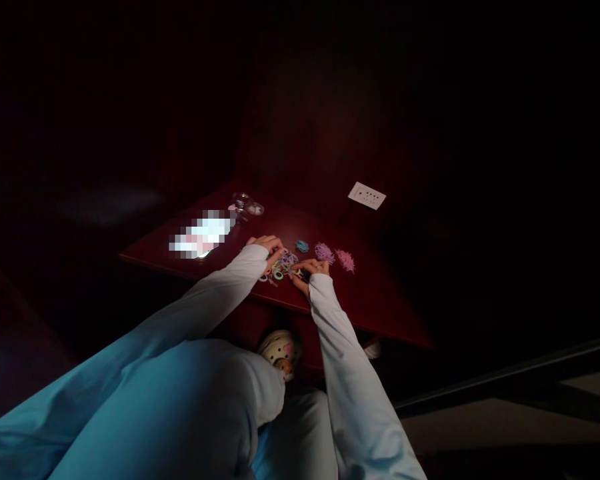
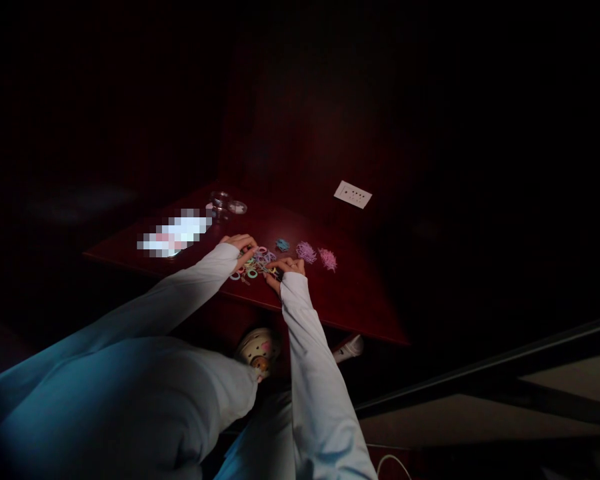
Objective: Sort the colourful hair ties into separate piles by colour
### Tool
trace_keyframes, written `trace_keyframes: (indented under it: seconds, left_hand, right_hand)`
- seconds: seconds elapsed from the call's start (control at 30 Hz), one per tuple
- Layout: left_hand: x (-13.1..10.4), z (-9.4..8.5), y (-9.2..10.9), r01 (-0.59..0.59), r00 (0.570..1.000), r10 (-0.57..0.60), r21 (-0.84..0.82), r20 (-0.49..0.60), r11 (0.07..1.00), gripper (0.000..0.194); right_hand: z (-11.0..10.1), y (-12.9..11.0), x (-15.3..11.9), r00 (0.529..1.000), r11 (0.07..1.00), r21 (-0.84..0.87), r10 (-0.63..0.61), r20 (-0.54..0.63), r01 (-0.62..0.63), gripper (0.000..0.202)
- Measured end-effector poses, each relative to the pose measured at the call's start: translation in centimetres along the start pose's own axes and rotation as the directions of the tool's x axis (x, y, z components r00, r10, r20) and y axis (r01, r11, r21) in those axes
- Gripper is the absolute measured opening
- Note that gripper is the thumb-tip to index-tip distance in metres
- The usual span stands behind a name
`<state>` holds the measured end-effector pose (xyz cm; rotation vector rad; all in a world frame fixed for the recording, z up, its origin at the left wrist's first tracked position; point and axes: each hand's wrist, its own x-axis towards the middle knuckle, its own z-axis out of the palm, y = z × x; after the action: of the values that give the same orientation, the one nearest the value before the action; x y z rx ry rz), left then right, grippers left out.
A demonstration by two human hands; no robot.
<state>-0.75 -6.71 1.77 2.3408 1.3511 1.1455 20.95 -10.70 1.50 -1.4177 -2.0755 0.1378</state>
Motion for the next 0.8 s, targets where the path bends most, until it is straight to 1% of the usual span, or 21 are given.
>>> trace_keyframes:
  seconds: [0.07,0.2,0.3,0.4,0.5,0.6,0.67,0.73,0.8]
  left_hand:
    - [0.0,0.1,0.0,0.006,1.000,-0.006,0.005,-0.003,1.000,0.015]
    - [0.0,0.4,0.2,0.031,0.998,-0.029,0.035,-0.053,0.999,0.016]
    - [0.0,0.6,0.1,0.012,0.999,-0.011,0.027,-0.037,1.000,0.017]
    - [0.0,0.8,-0.1,0.013,0.999,-0.012,0.024,-0.043,1.000,0.016]
    - [0.0,1.2,-0.3,0.019,0.997,-0.017,0.021,-0.078,1.000,0.015]
    - [0.1,1.3,-0.3,0.021,0.996,-0.021,0.011,-0.083,1.000,0.015]
    - [0.1,1.3,-0.3,0.036,0.997,-0.035,0.014,-0.069,0.999,0.015]
    - [0.2,1.2,-0.2,0.055,0.997,-0.053,0.028,-0.052,0.998,0.014]
    - [0.1,1.1,0.0,0.068,0.997,-0.066,0.041,-0.044,0.997,0.013]
  right_hand:
    - [-0.1,-0.1,0.0,1.000,1.000,0.015,0.010,0.001,-0.010,0.017]
    - [-0.1,-0.3,0.1,0.999,0.998,0.051,0.026,-0.019,-0.025,0.023]
    - [-0.1,-0.3,0.1,0.997,0.994,0.097,0.055,-0.047,-0.050,0.025]
    - [-0.3,0.1,0.3,0.986,0.983,0.149,0.128,-0.110,-0.111,0.027]
    - [-0.3,1.1,0.8,0.955,0.960,0.224,0.215,-0.205,-0.168,0.034]
    - [-0.2,2.4,2.0,0.898,0.939,0.261,0.304,-0.317,-0.225,0.045]
    - [0.0,3.2,3.2,0.866,0.938,0.234,0.331,-0.374,-0.258,0.048]
    - [0.3,3.7,4.7,0.855,0.946,0.179,0.321,-0.408,-0.270,0.049]
    - [0.6,3.8,6.2,0.865,0.952,0.118,0.305,-0.398,-0.281,0.049]
